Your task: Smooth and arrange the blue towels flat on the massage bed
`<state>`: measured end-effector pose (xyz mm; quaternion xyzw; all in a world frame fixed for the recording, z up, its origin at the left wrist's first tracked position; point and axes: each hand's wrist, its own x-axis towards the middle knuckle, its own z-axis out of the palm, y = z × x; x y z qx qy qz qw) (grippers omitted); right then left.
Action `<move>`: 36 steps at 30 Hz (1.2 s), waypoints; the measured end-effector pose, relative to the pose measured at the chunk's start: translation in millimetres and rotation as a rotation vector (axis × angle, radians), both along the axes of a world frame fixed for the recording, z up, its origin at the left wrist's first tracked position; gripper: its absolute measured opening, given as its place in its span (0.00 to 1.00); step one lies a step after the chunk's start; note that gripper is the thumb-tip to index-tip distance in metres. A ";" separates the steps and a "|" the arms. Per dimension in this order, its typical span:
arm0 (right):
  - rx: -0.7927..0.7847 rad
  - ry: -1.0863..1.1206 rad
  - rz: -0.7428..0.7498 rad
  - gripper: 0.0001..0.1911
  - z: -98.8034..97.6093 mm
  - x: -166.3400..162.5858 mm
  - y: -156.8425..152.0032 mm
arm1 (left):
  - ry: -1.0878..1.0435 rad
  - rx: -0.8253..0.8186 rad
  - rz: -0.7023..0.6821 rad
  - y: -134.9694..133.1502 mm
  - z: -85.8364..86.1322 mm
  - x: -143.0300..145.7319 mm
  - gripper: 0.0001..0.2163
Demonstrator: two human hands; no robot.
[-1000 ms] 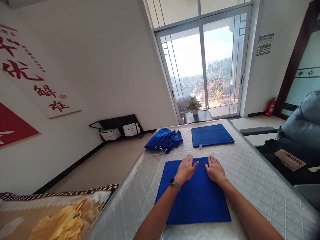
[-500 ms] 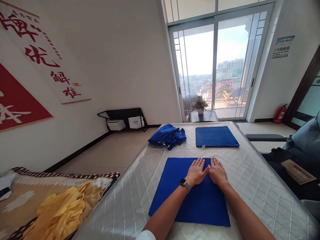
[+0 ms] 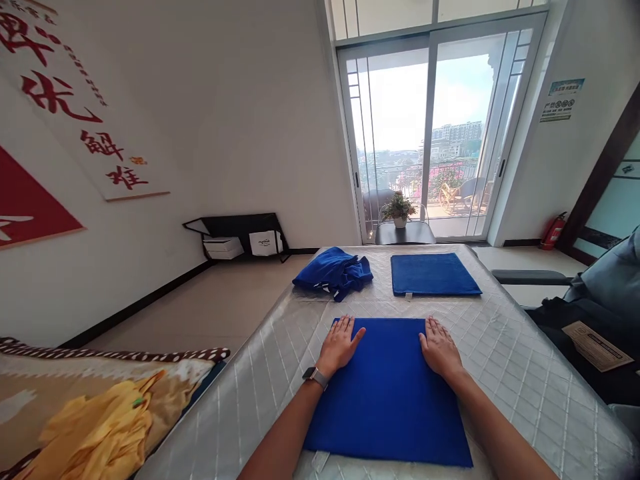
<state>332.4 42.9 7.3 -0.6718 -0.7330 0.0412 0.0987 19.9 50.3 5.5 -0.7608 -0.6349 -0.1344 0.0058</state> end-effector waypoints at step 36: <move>-0.109 0.000 0.010 0.39 6.0 -2.3 -13.2 | -0.046 -0.027 0.064 3.9 -9.2 -25.4 0.39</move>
